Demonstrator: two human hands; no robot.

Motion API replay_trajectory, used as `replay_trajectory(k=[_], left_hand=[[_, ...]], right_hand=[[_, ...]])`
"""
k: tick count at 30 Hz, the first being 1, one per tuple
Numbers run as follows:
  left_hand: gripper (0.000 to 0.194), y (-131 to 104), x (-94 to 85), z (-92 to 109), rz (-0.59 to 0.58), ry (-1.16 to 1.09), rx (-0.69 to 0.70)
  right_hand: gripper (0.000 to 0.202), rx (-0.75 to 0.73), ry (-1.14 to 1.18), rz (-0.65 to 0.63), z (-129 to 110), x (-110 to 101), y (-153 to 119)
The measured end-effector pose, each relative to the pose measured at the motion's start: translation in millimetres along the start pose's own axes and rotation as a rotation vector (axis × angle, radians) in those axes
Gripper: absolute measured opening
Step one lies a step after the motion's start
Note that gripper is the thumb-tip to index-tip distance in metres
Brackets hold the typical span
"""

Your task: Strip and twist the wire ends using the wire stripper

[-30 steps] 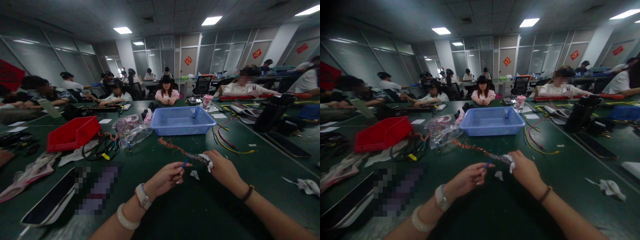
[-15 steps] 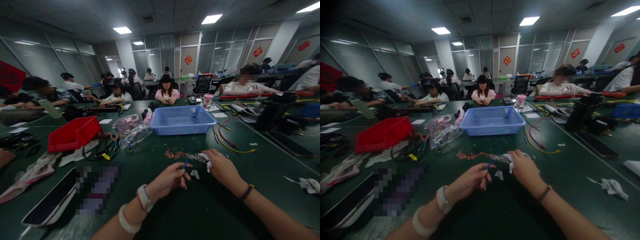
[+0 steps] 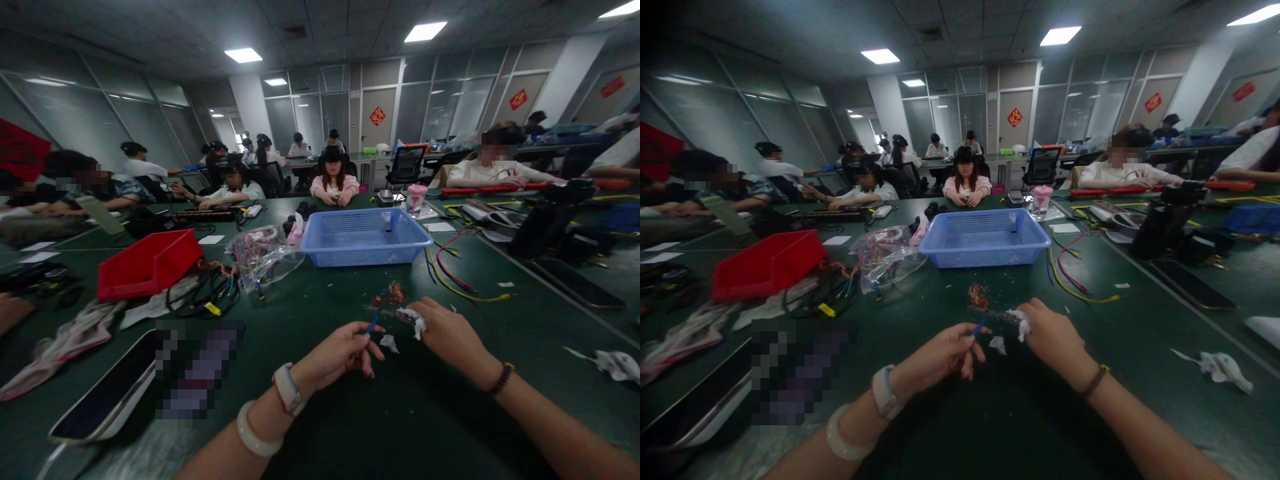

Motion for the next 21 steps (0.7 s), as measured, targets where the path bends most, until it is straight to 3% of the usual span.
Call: replay_trajectory(k=[14,21], left_hand=[[0.028,-2.1,0.9,4.8,-0.116,0.092,0.004],[0.027,-7.1,4.0,12.3,-0.165,0.099,0.028]], right_hand=[[0.026,-0.076,0.184,-0.155,13.3,-15.3,-7.5],[0.029,-0.162,0.496,-0.440,12.8,-21.3,-4.0]])
Point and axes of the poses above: each hand's wrist, its own y-axis towards the middle knuckle, its own x-axis out of the palm, z = x × y, the point moved 1 cm from there along y, towards the middle knuckle, and after that the axes turned 14 degrees about -z, right-handed, at the moved point
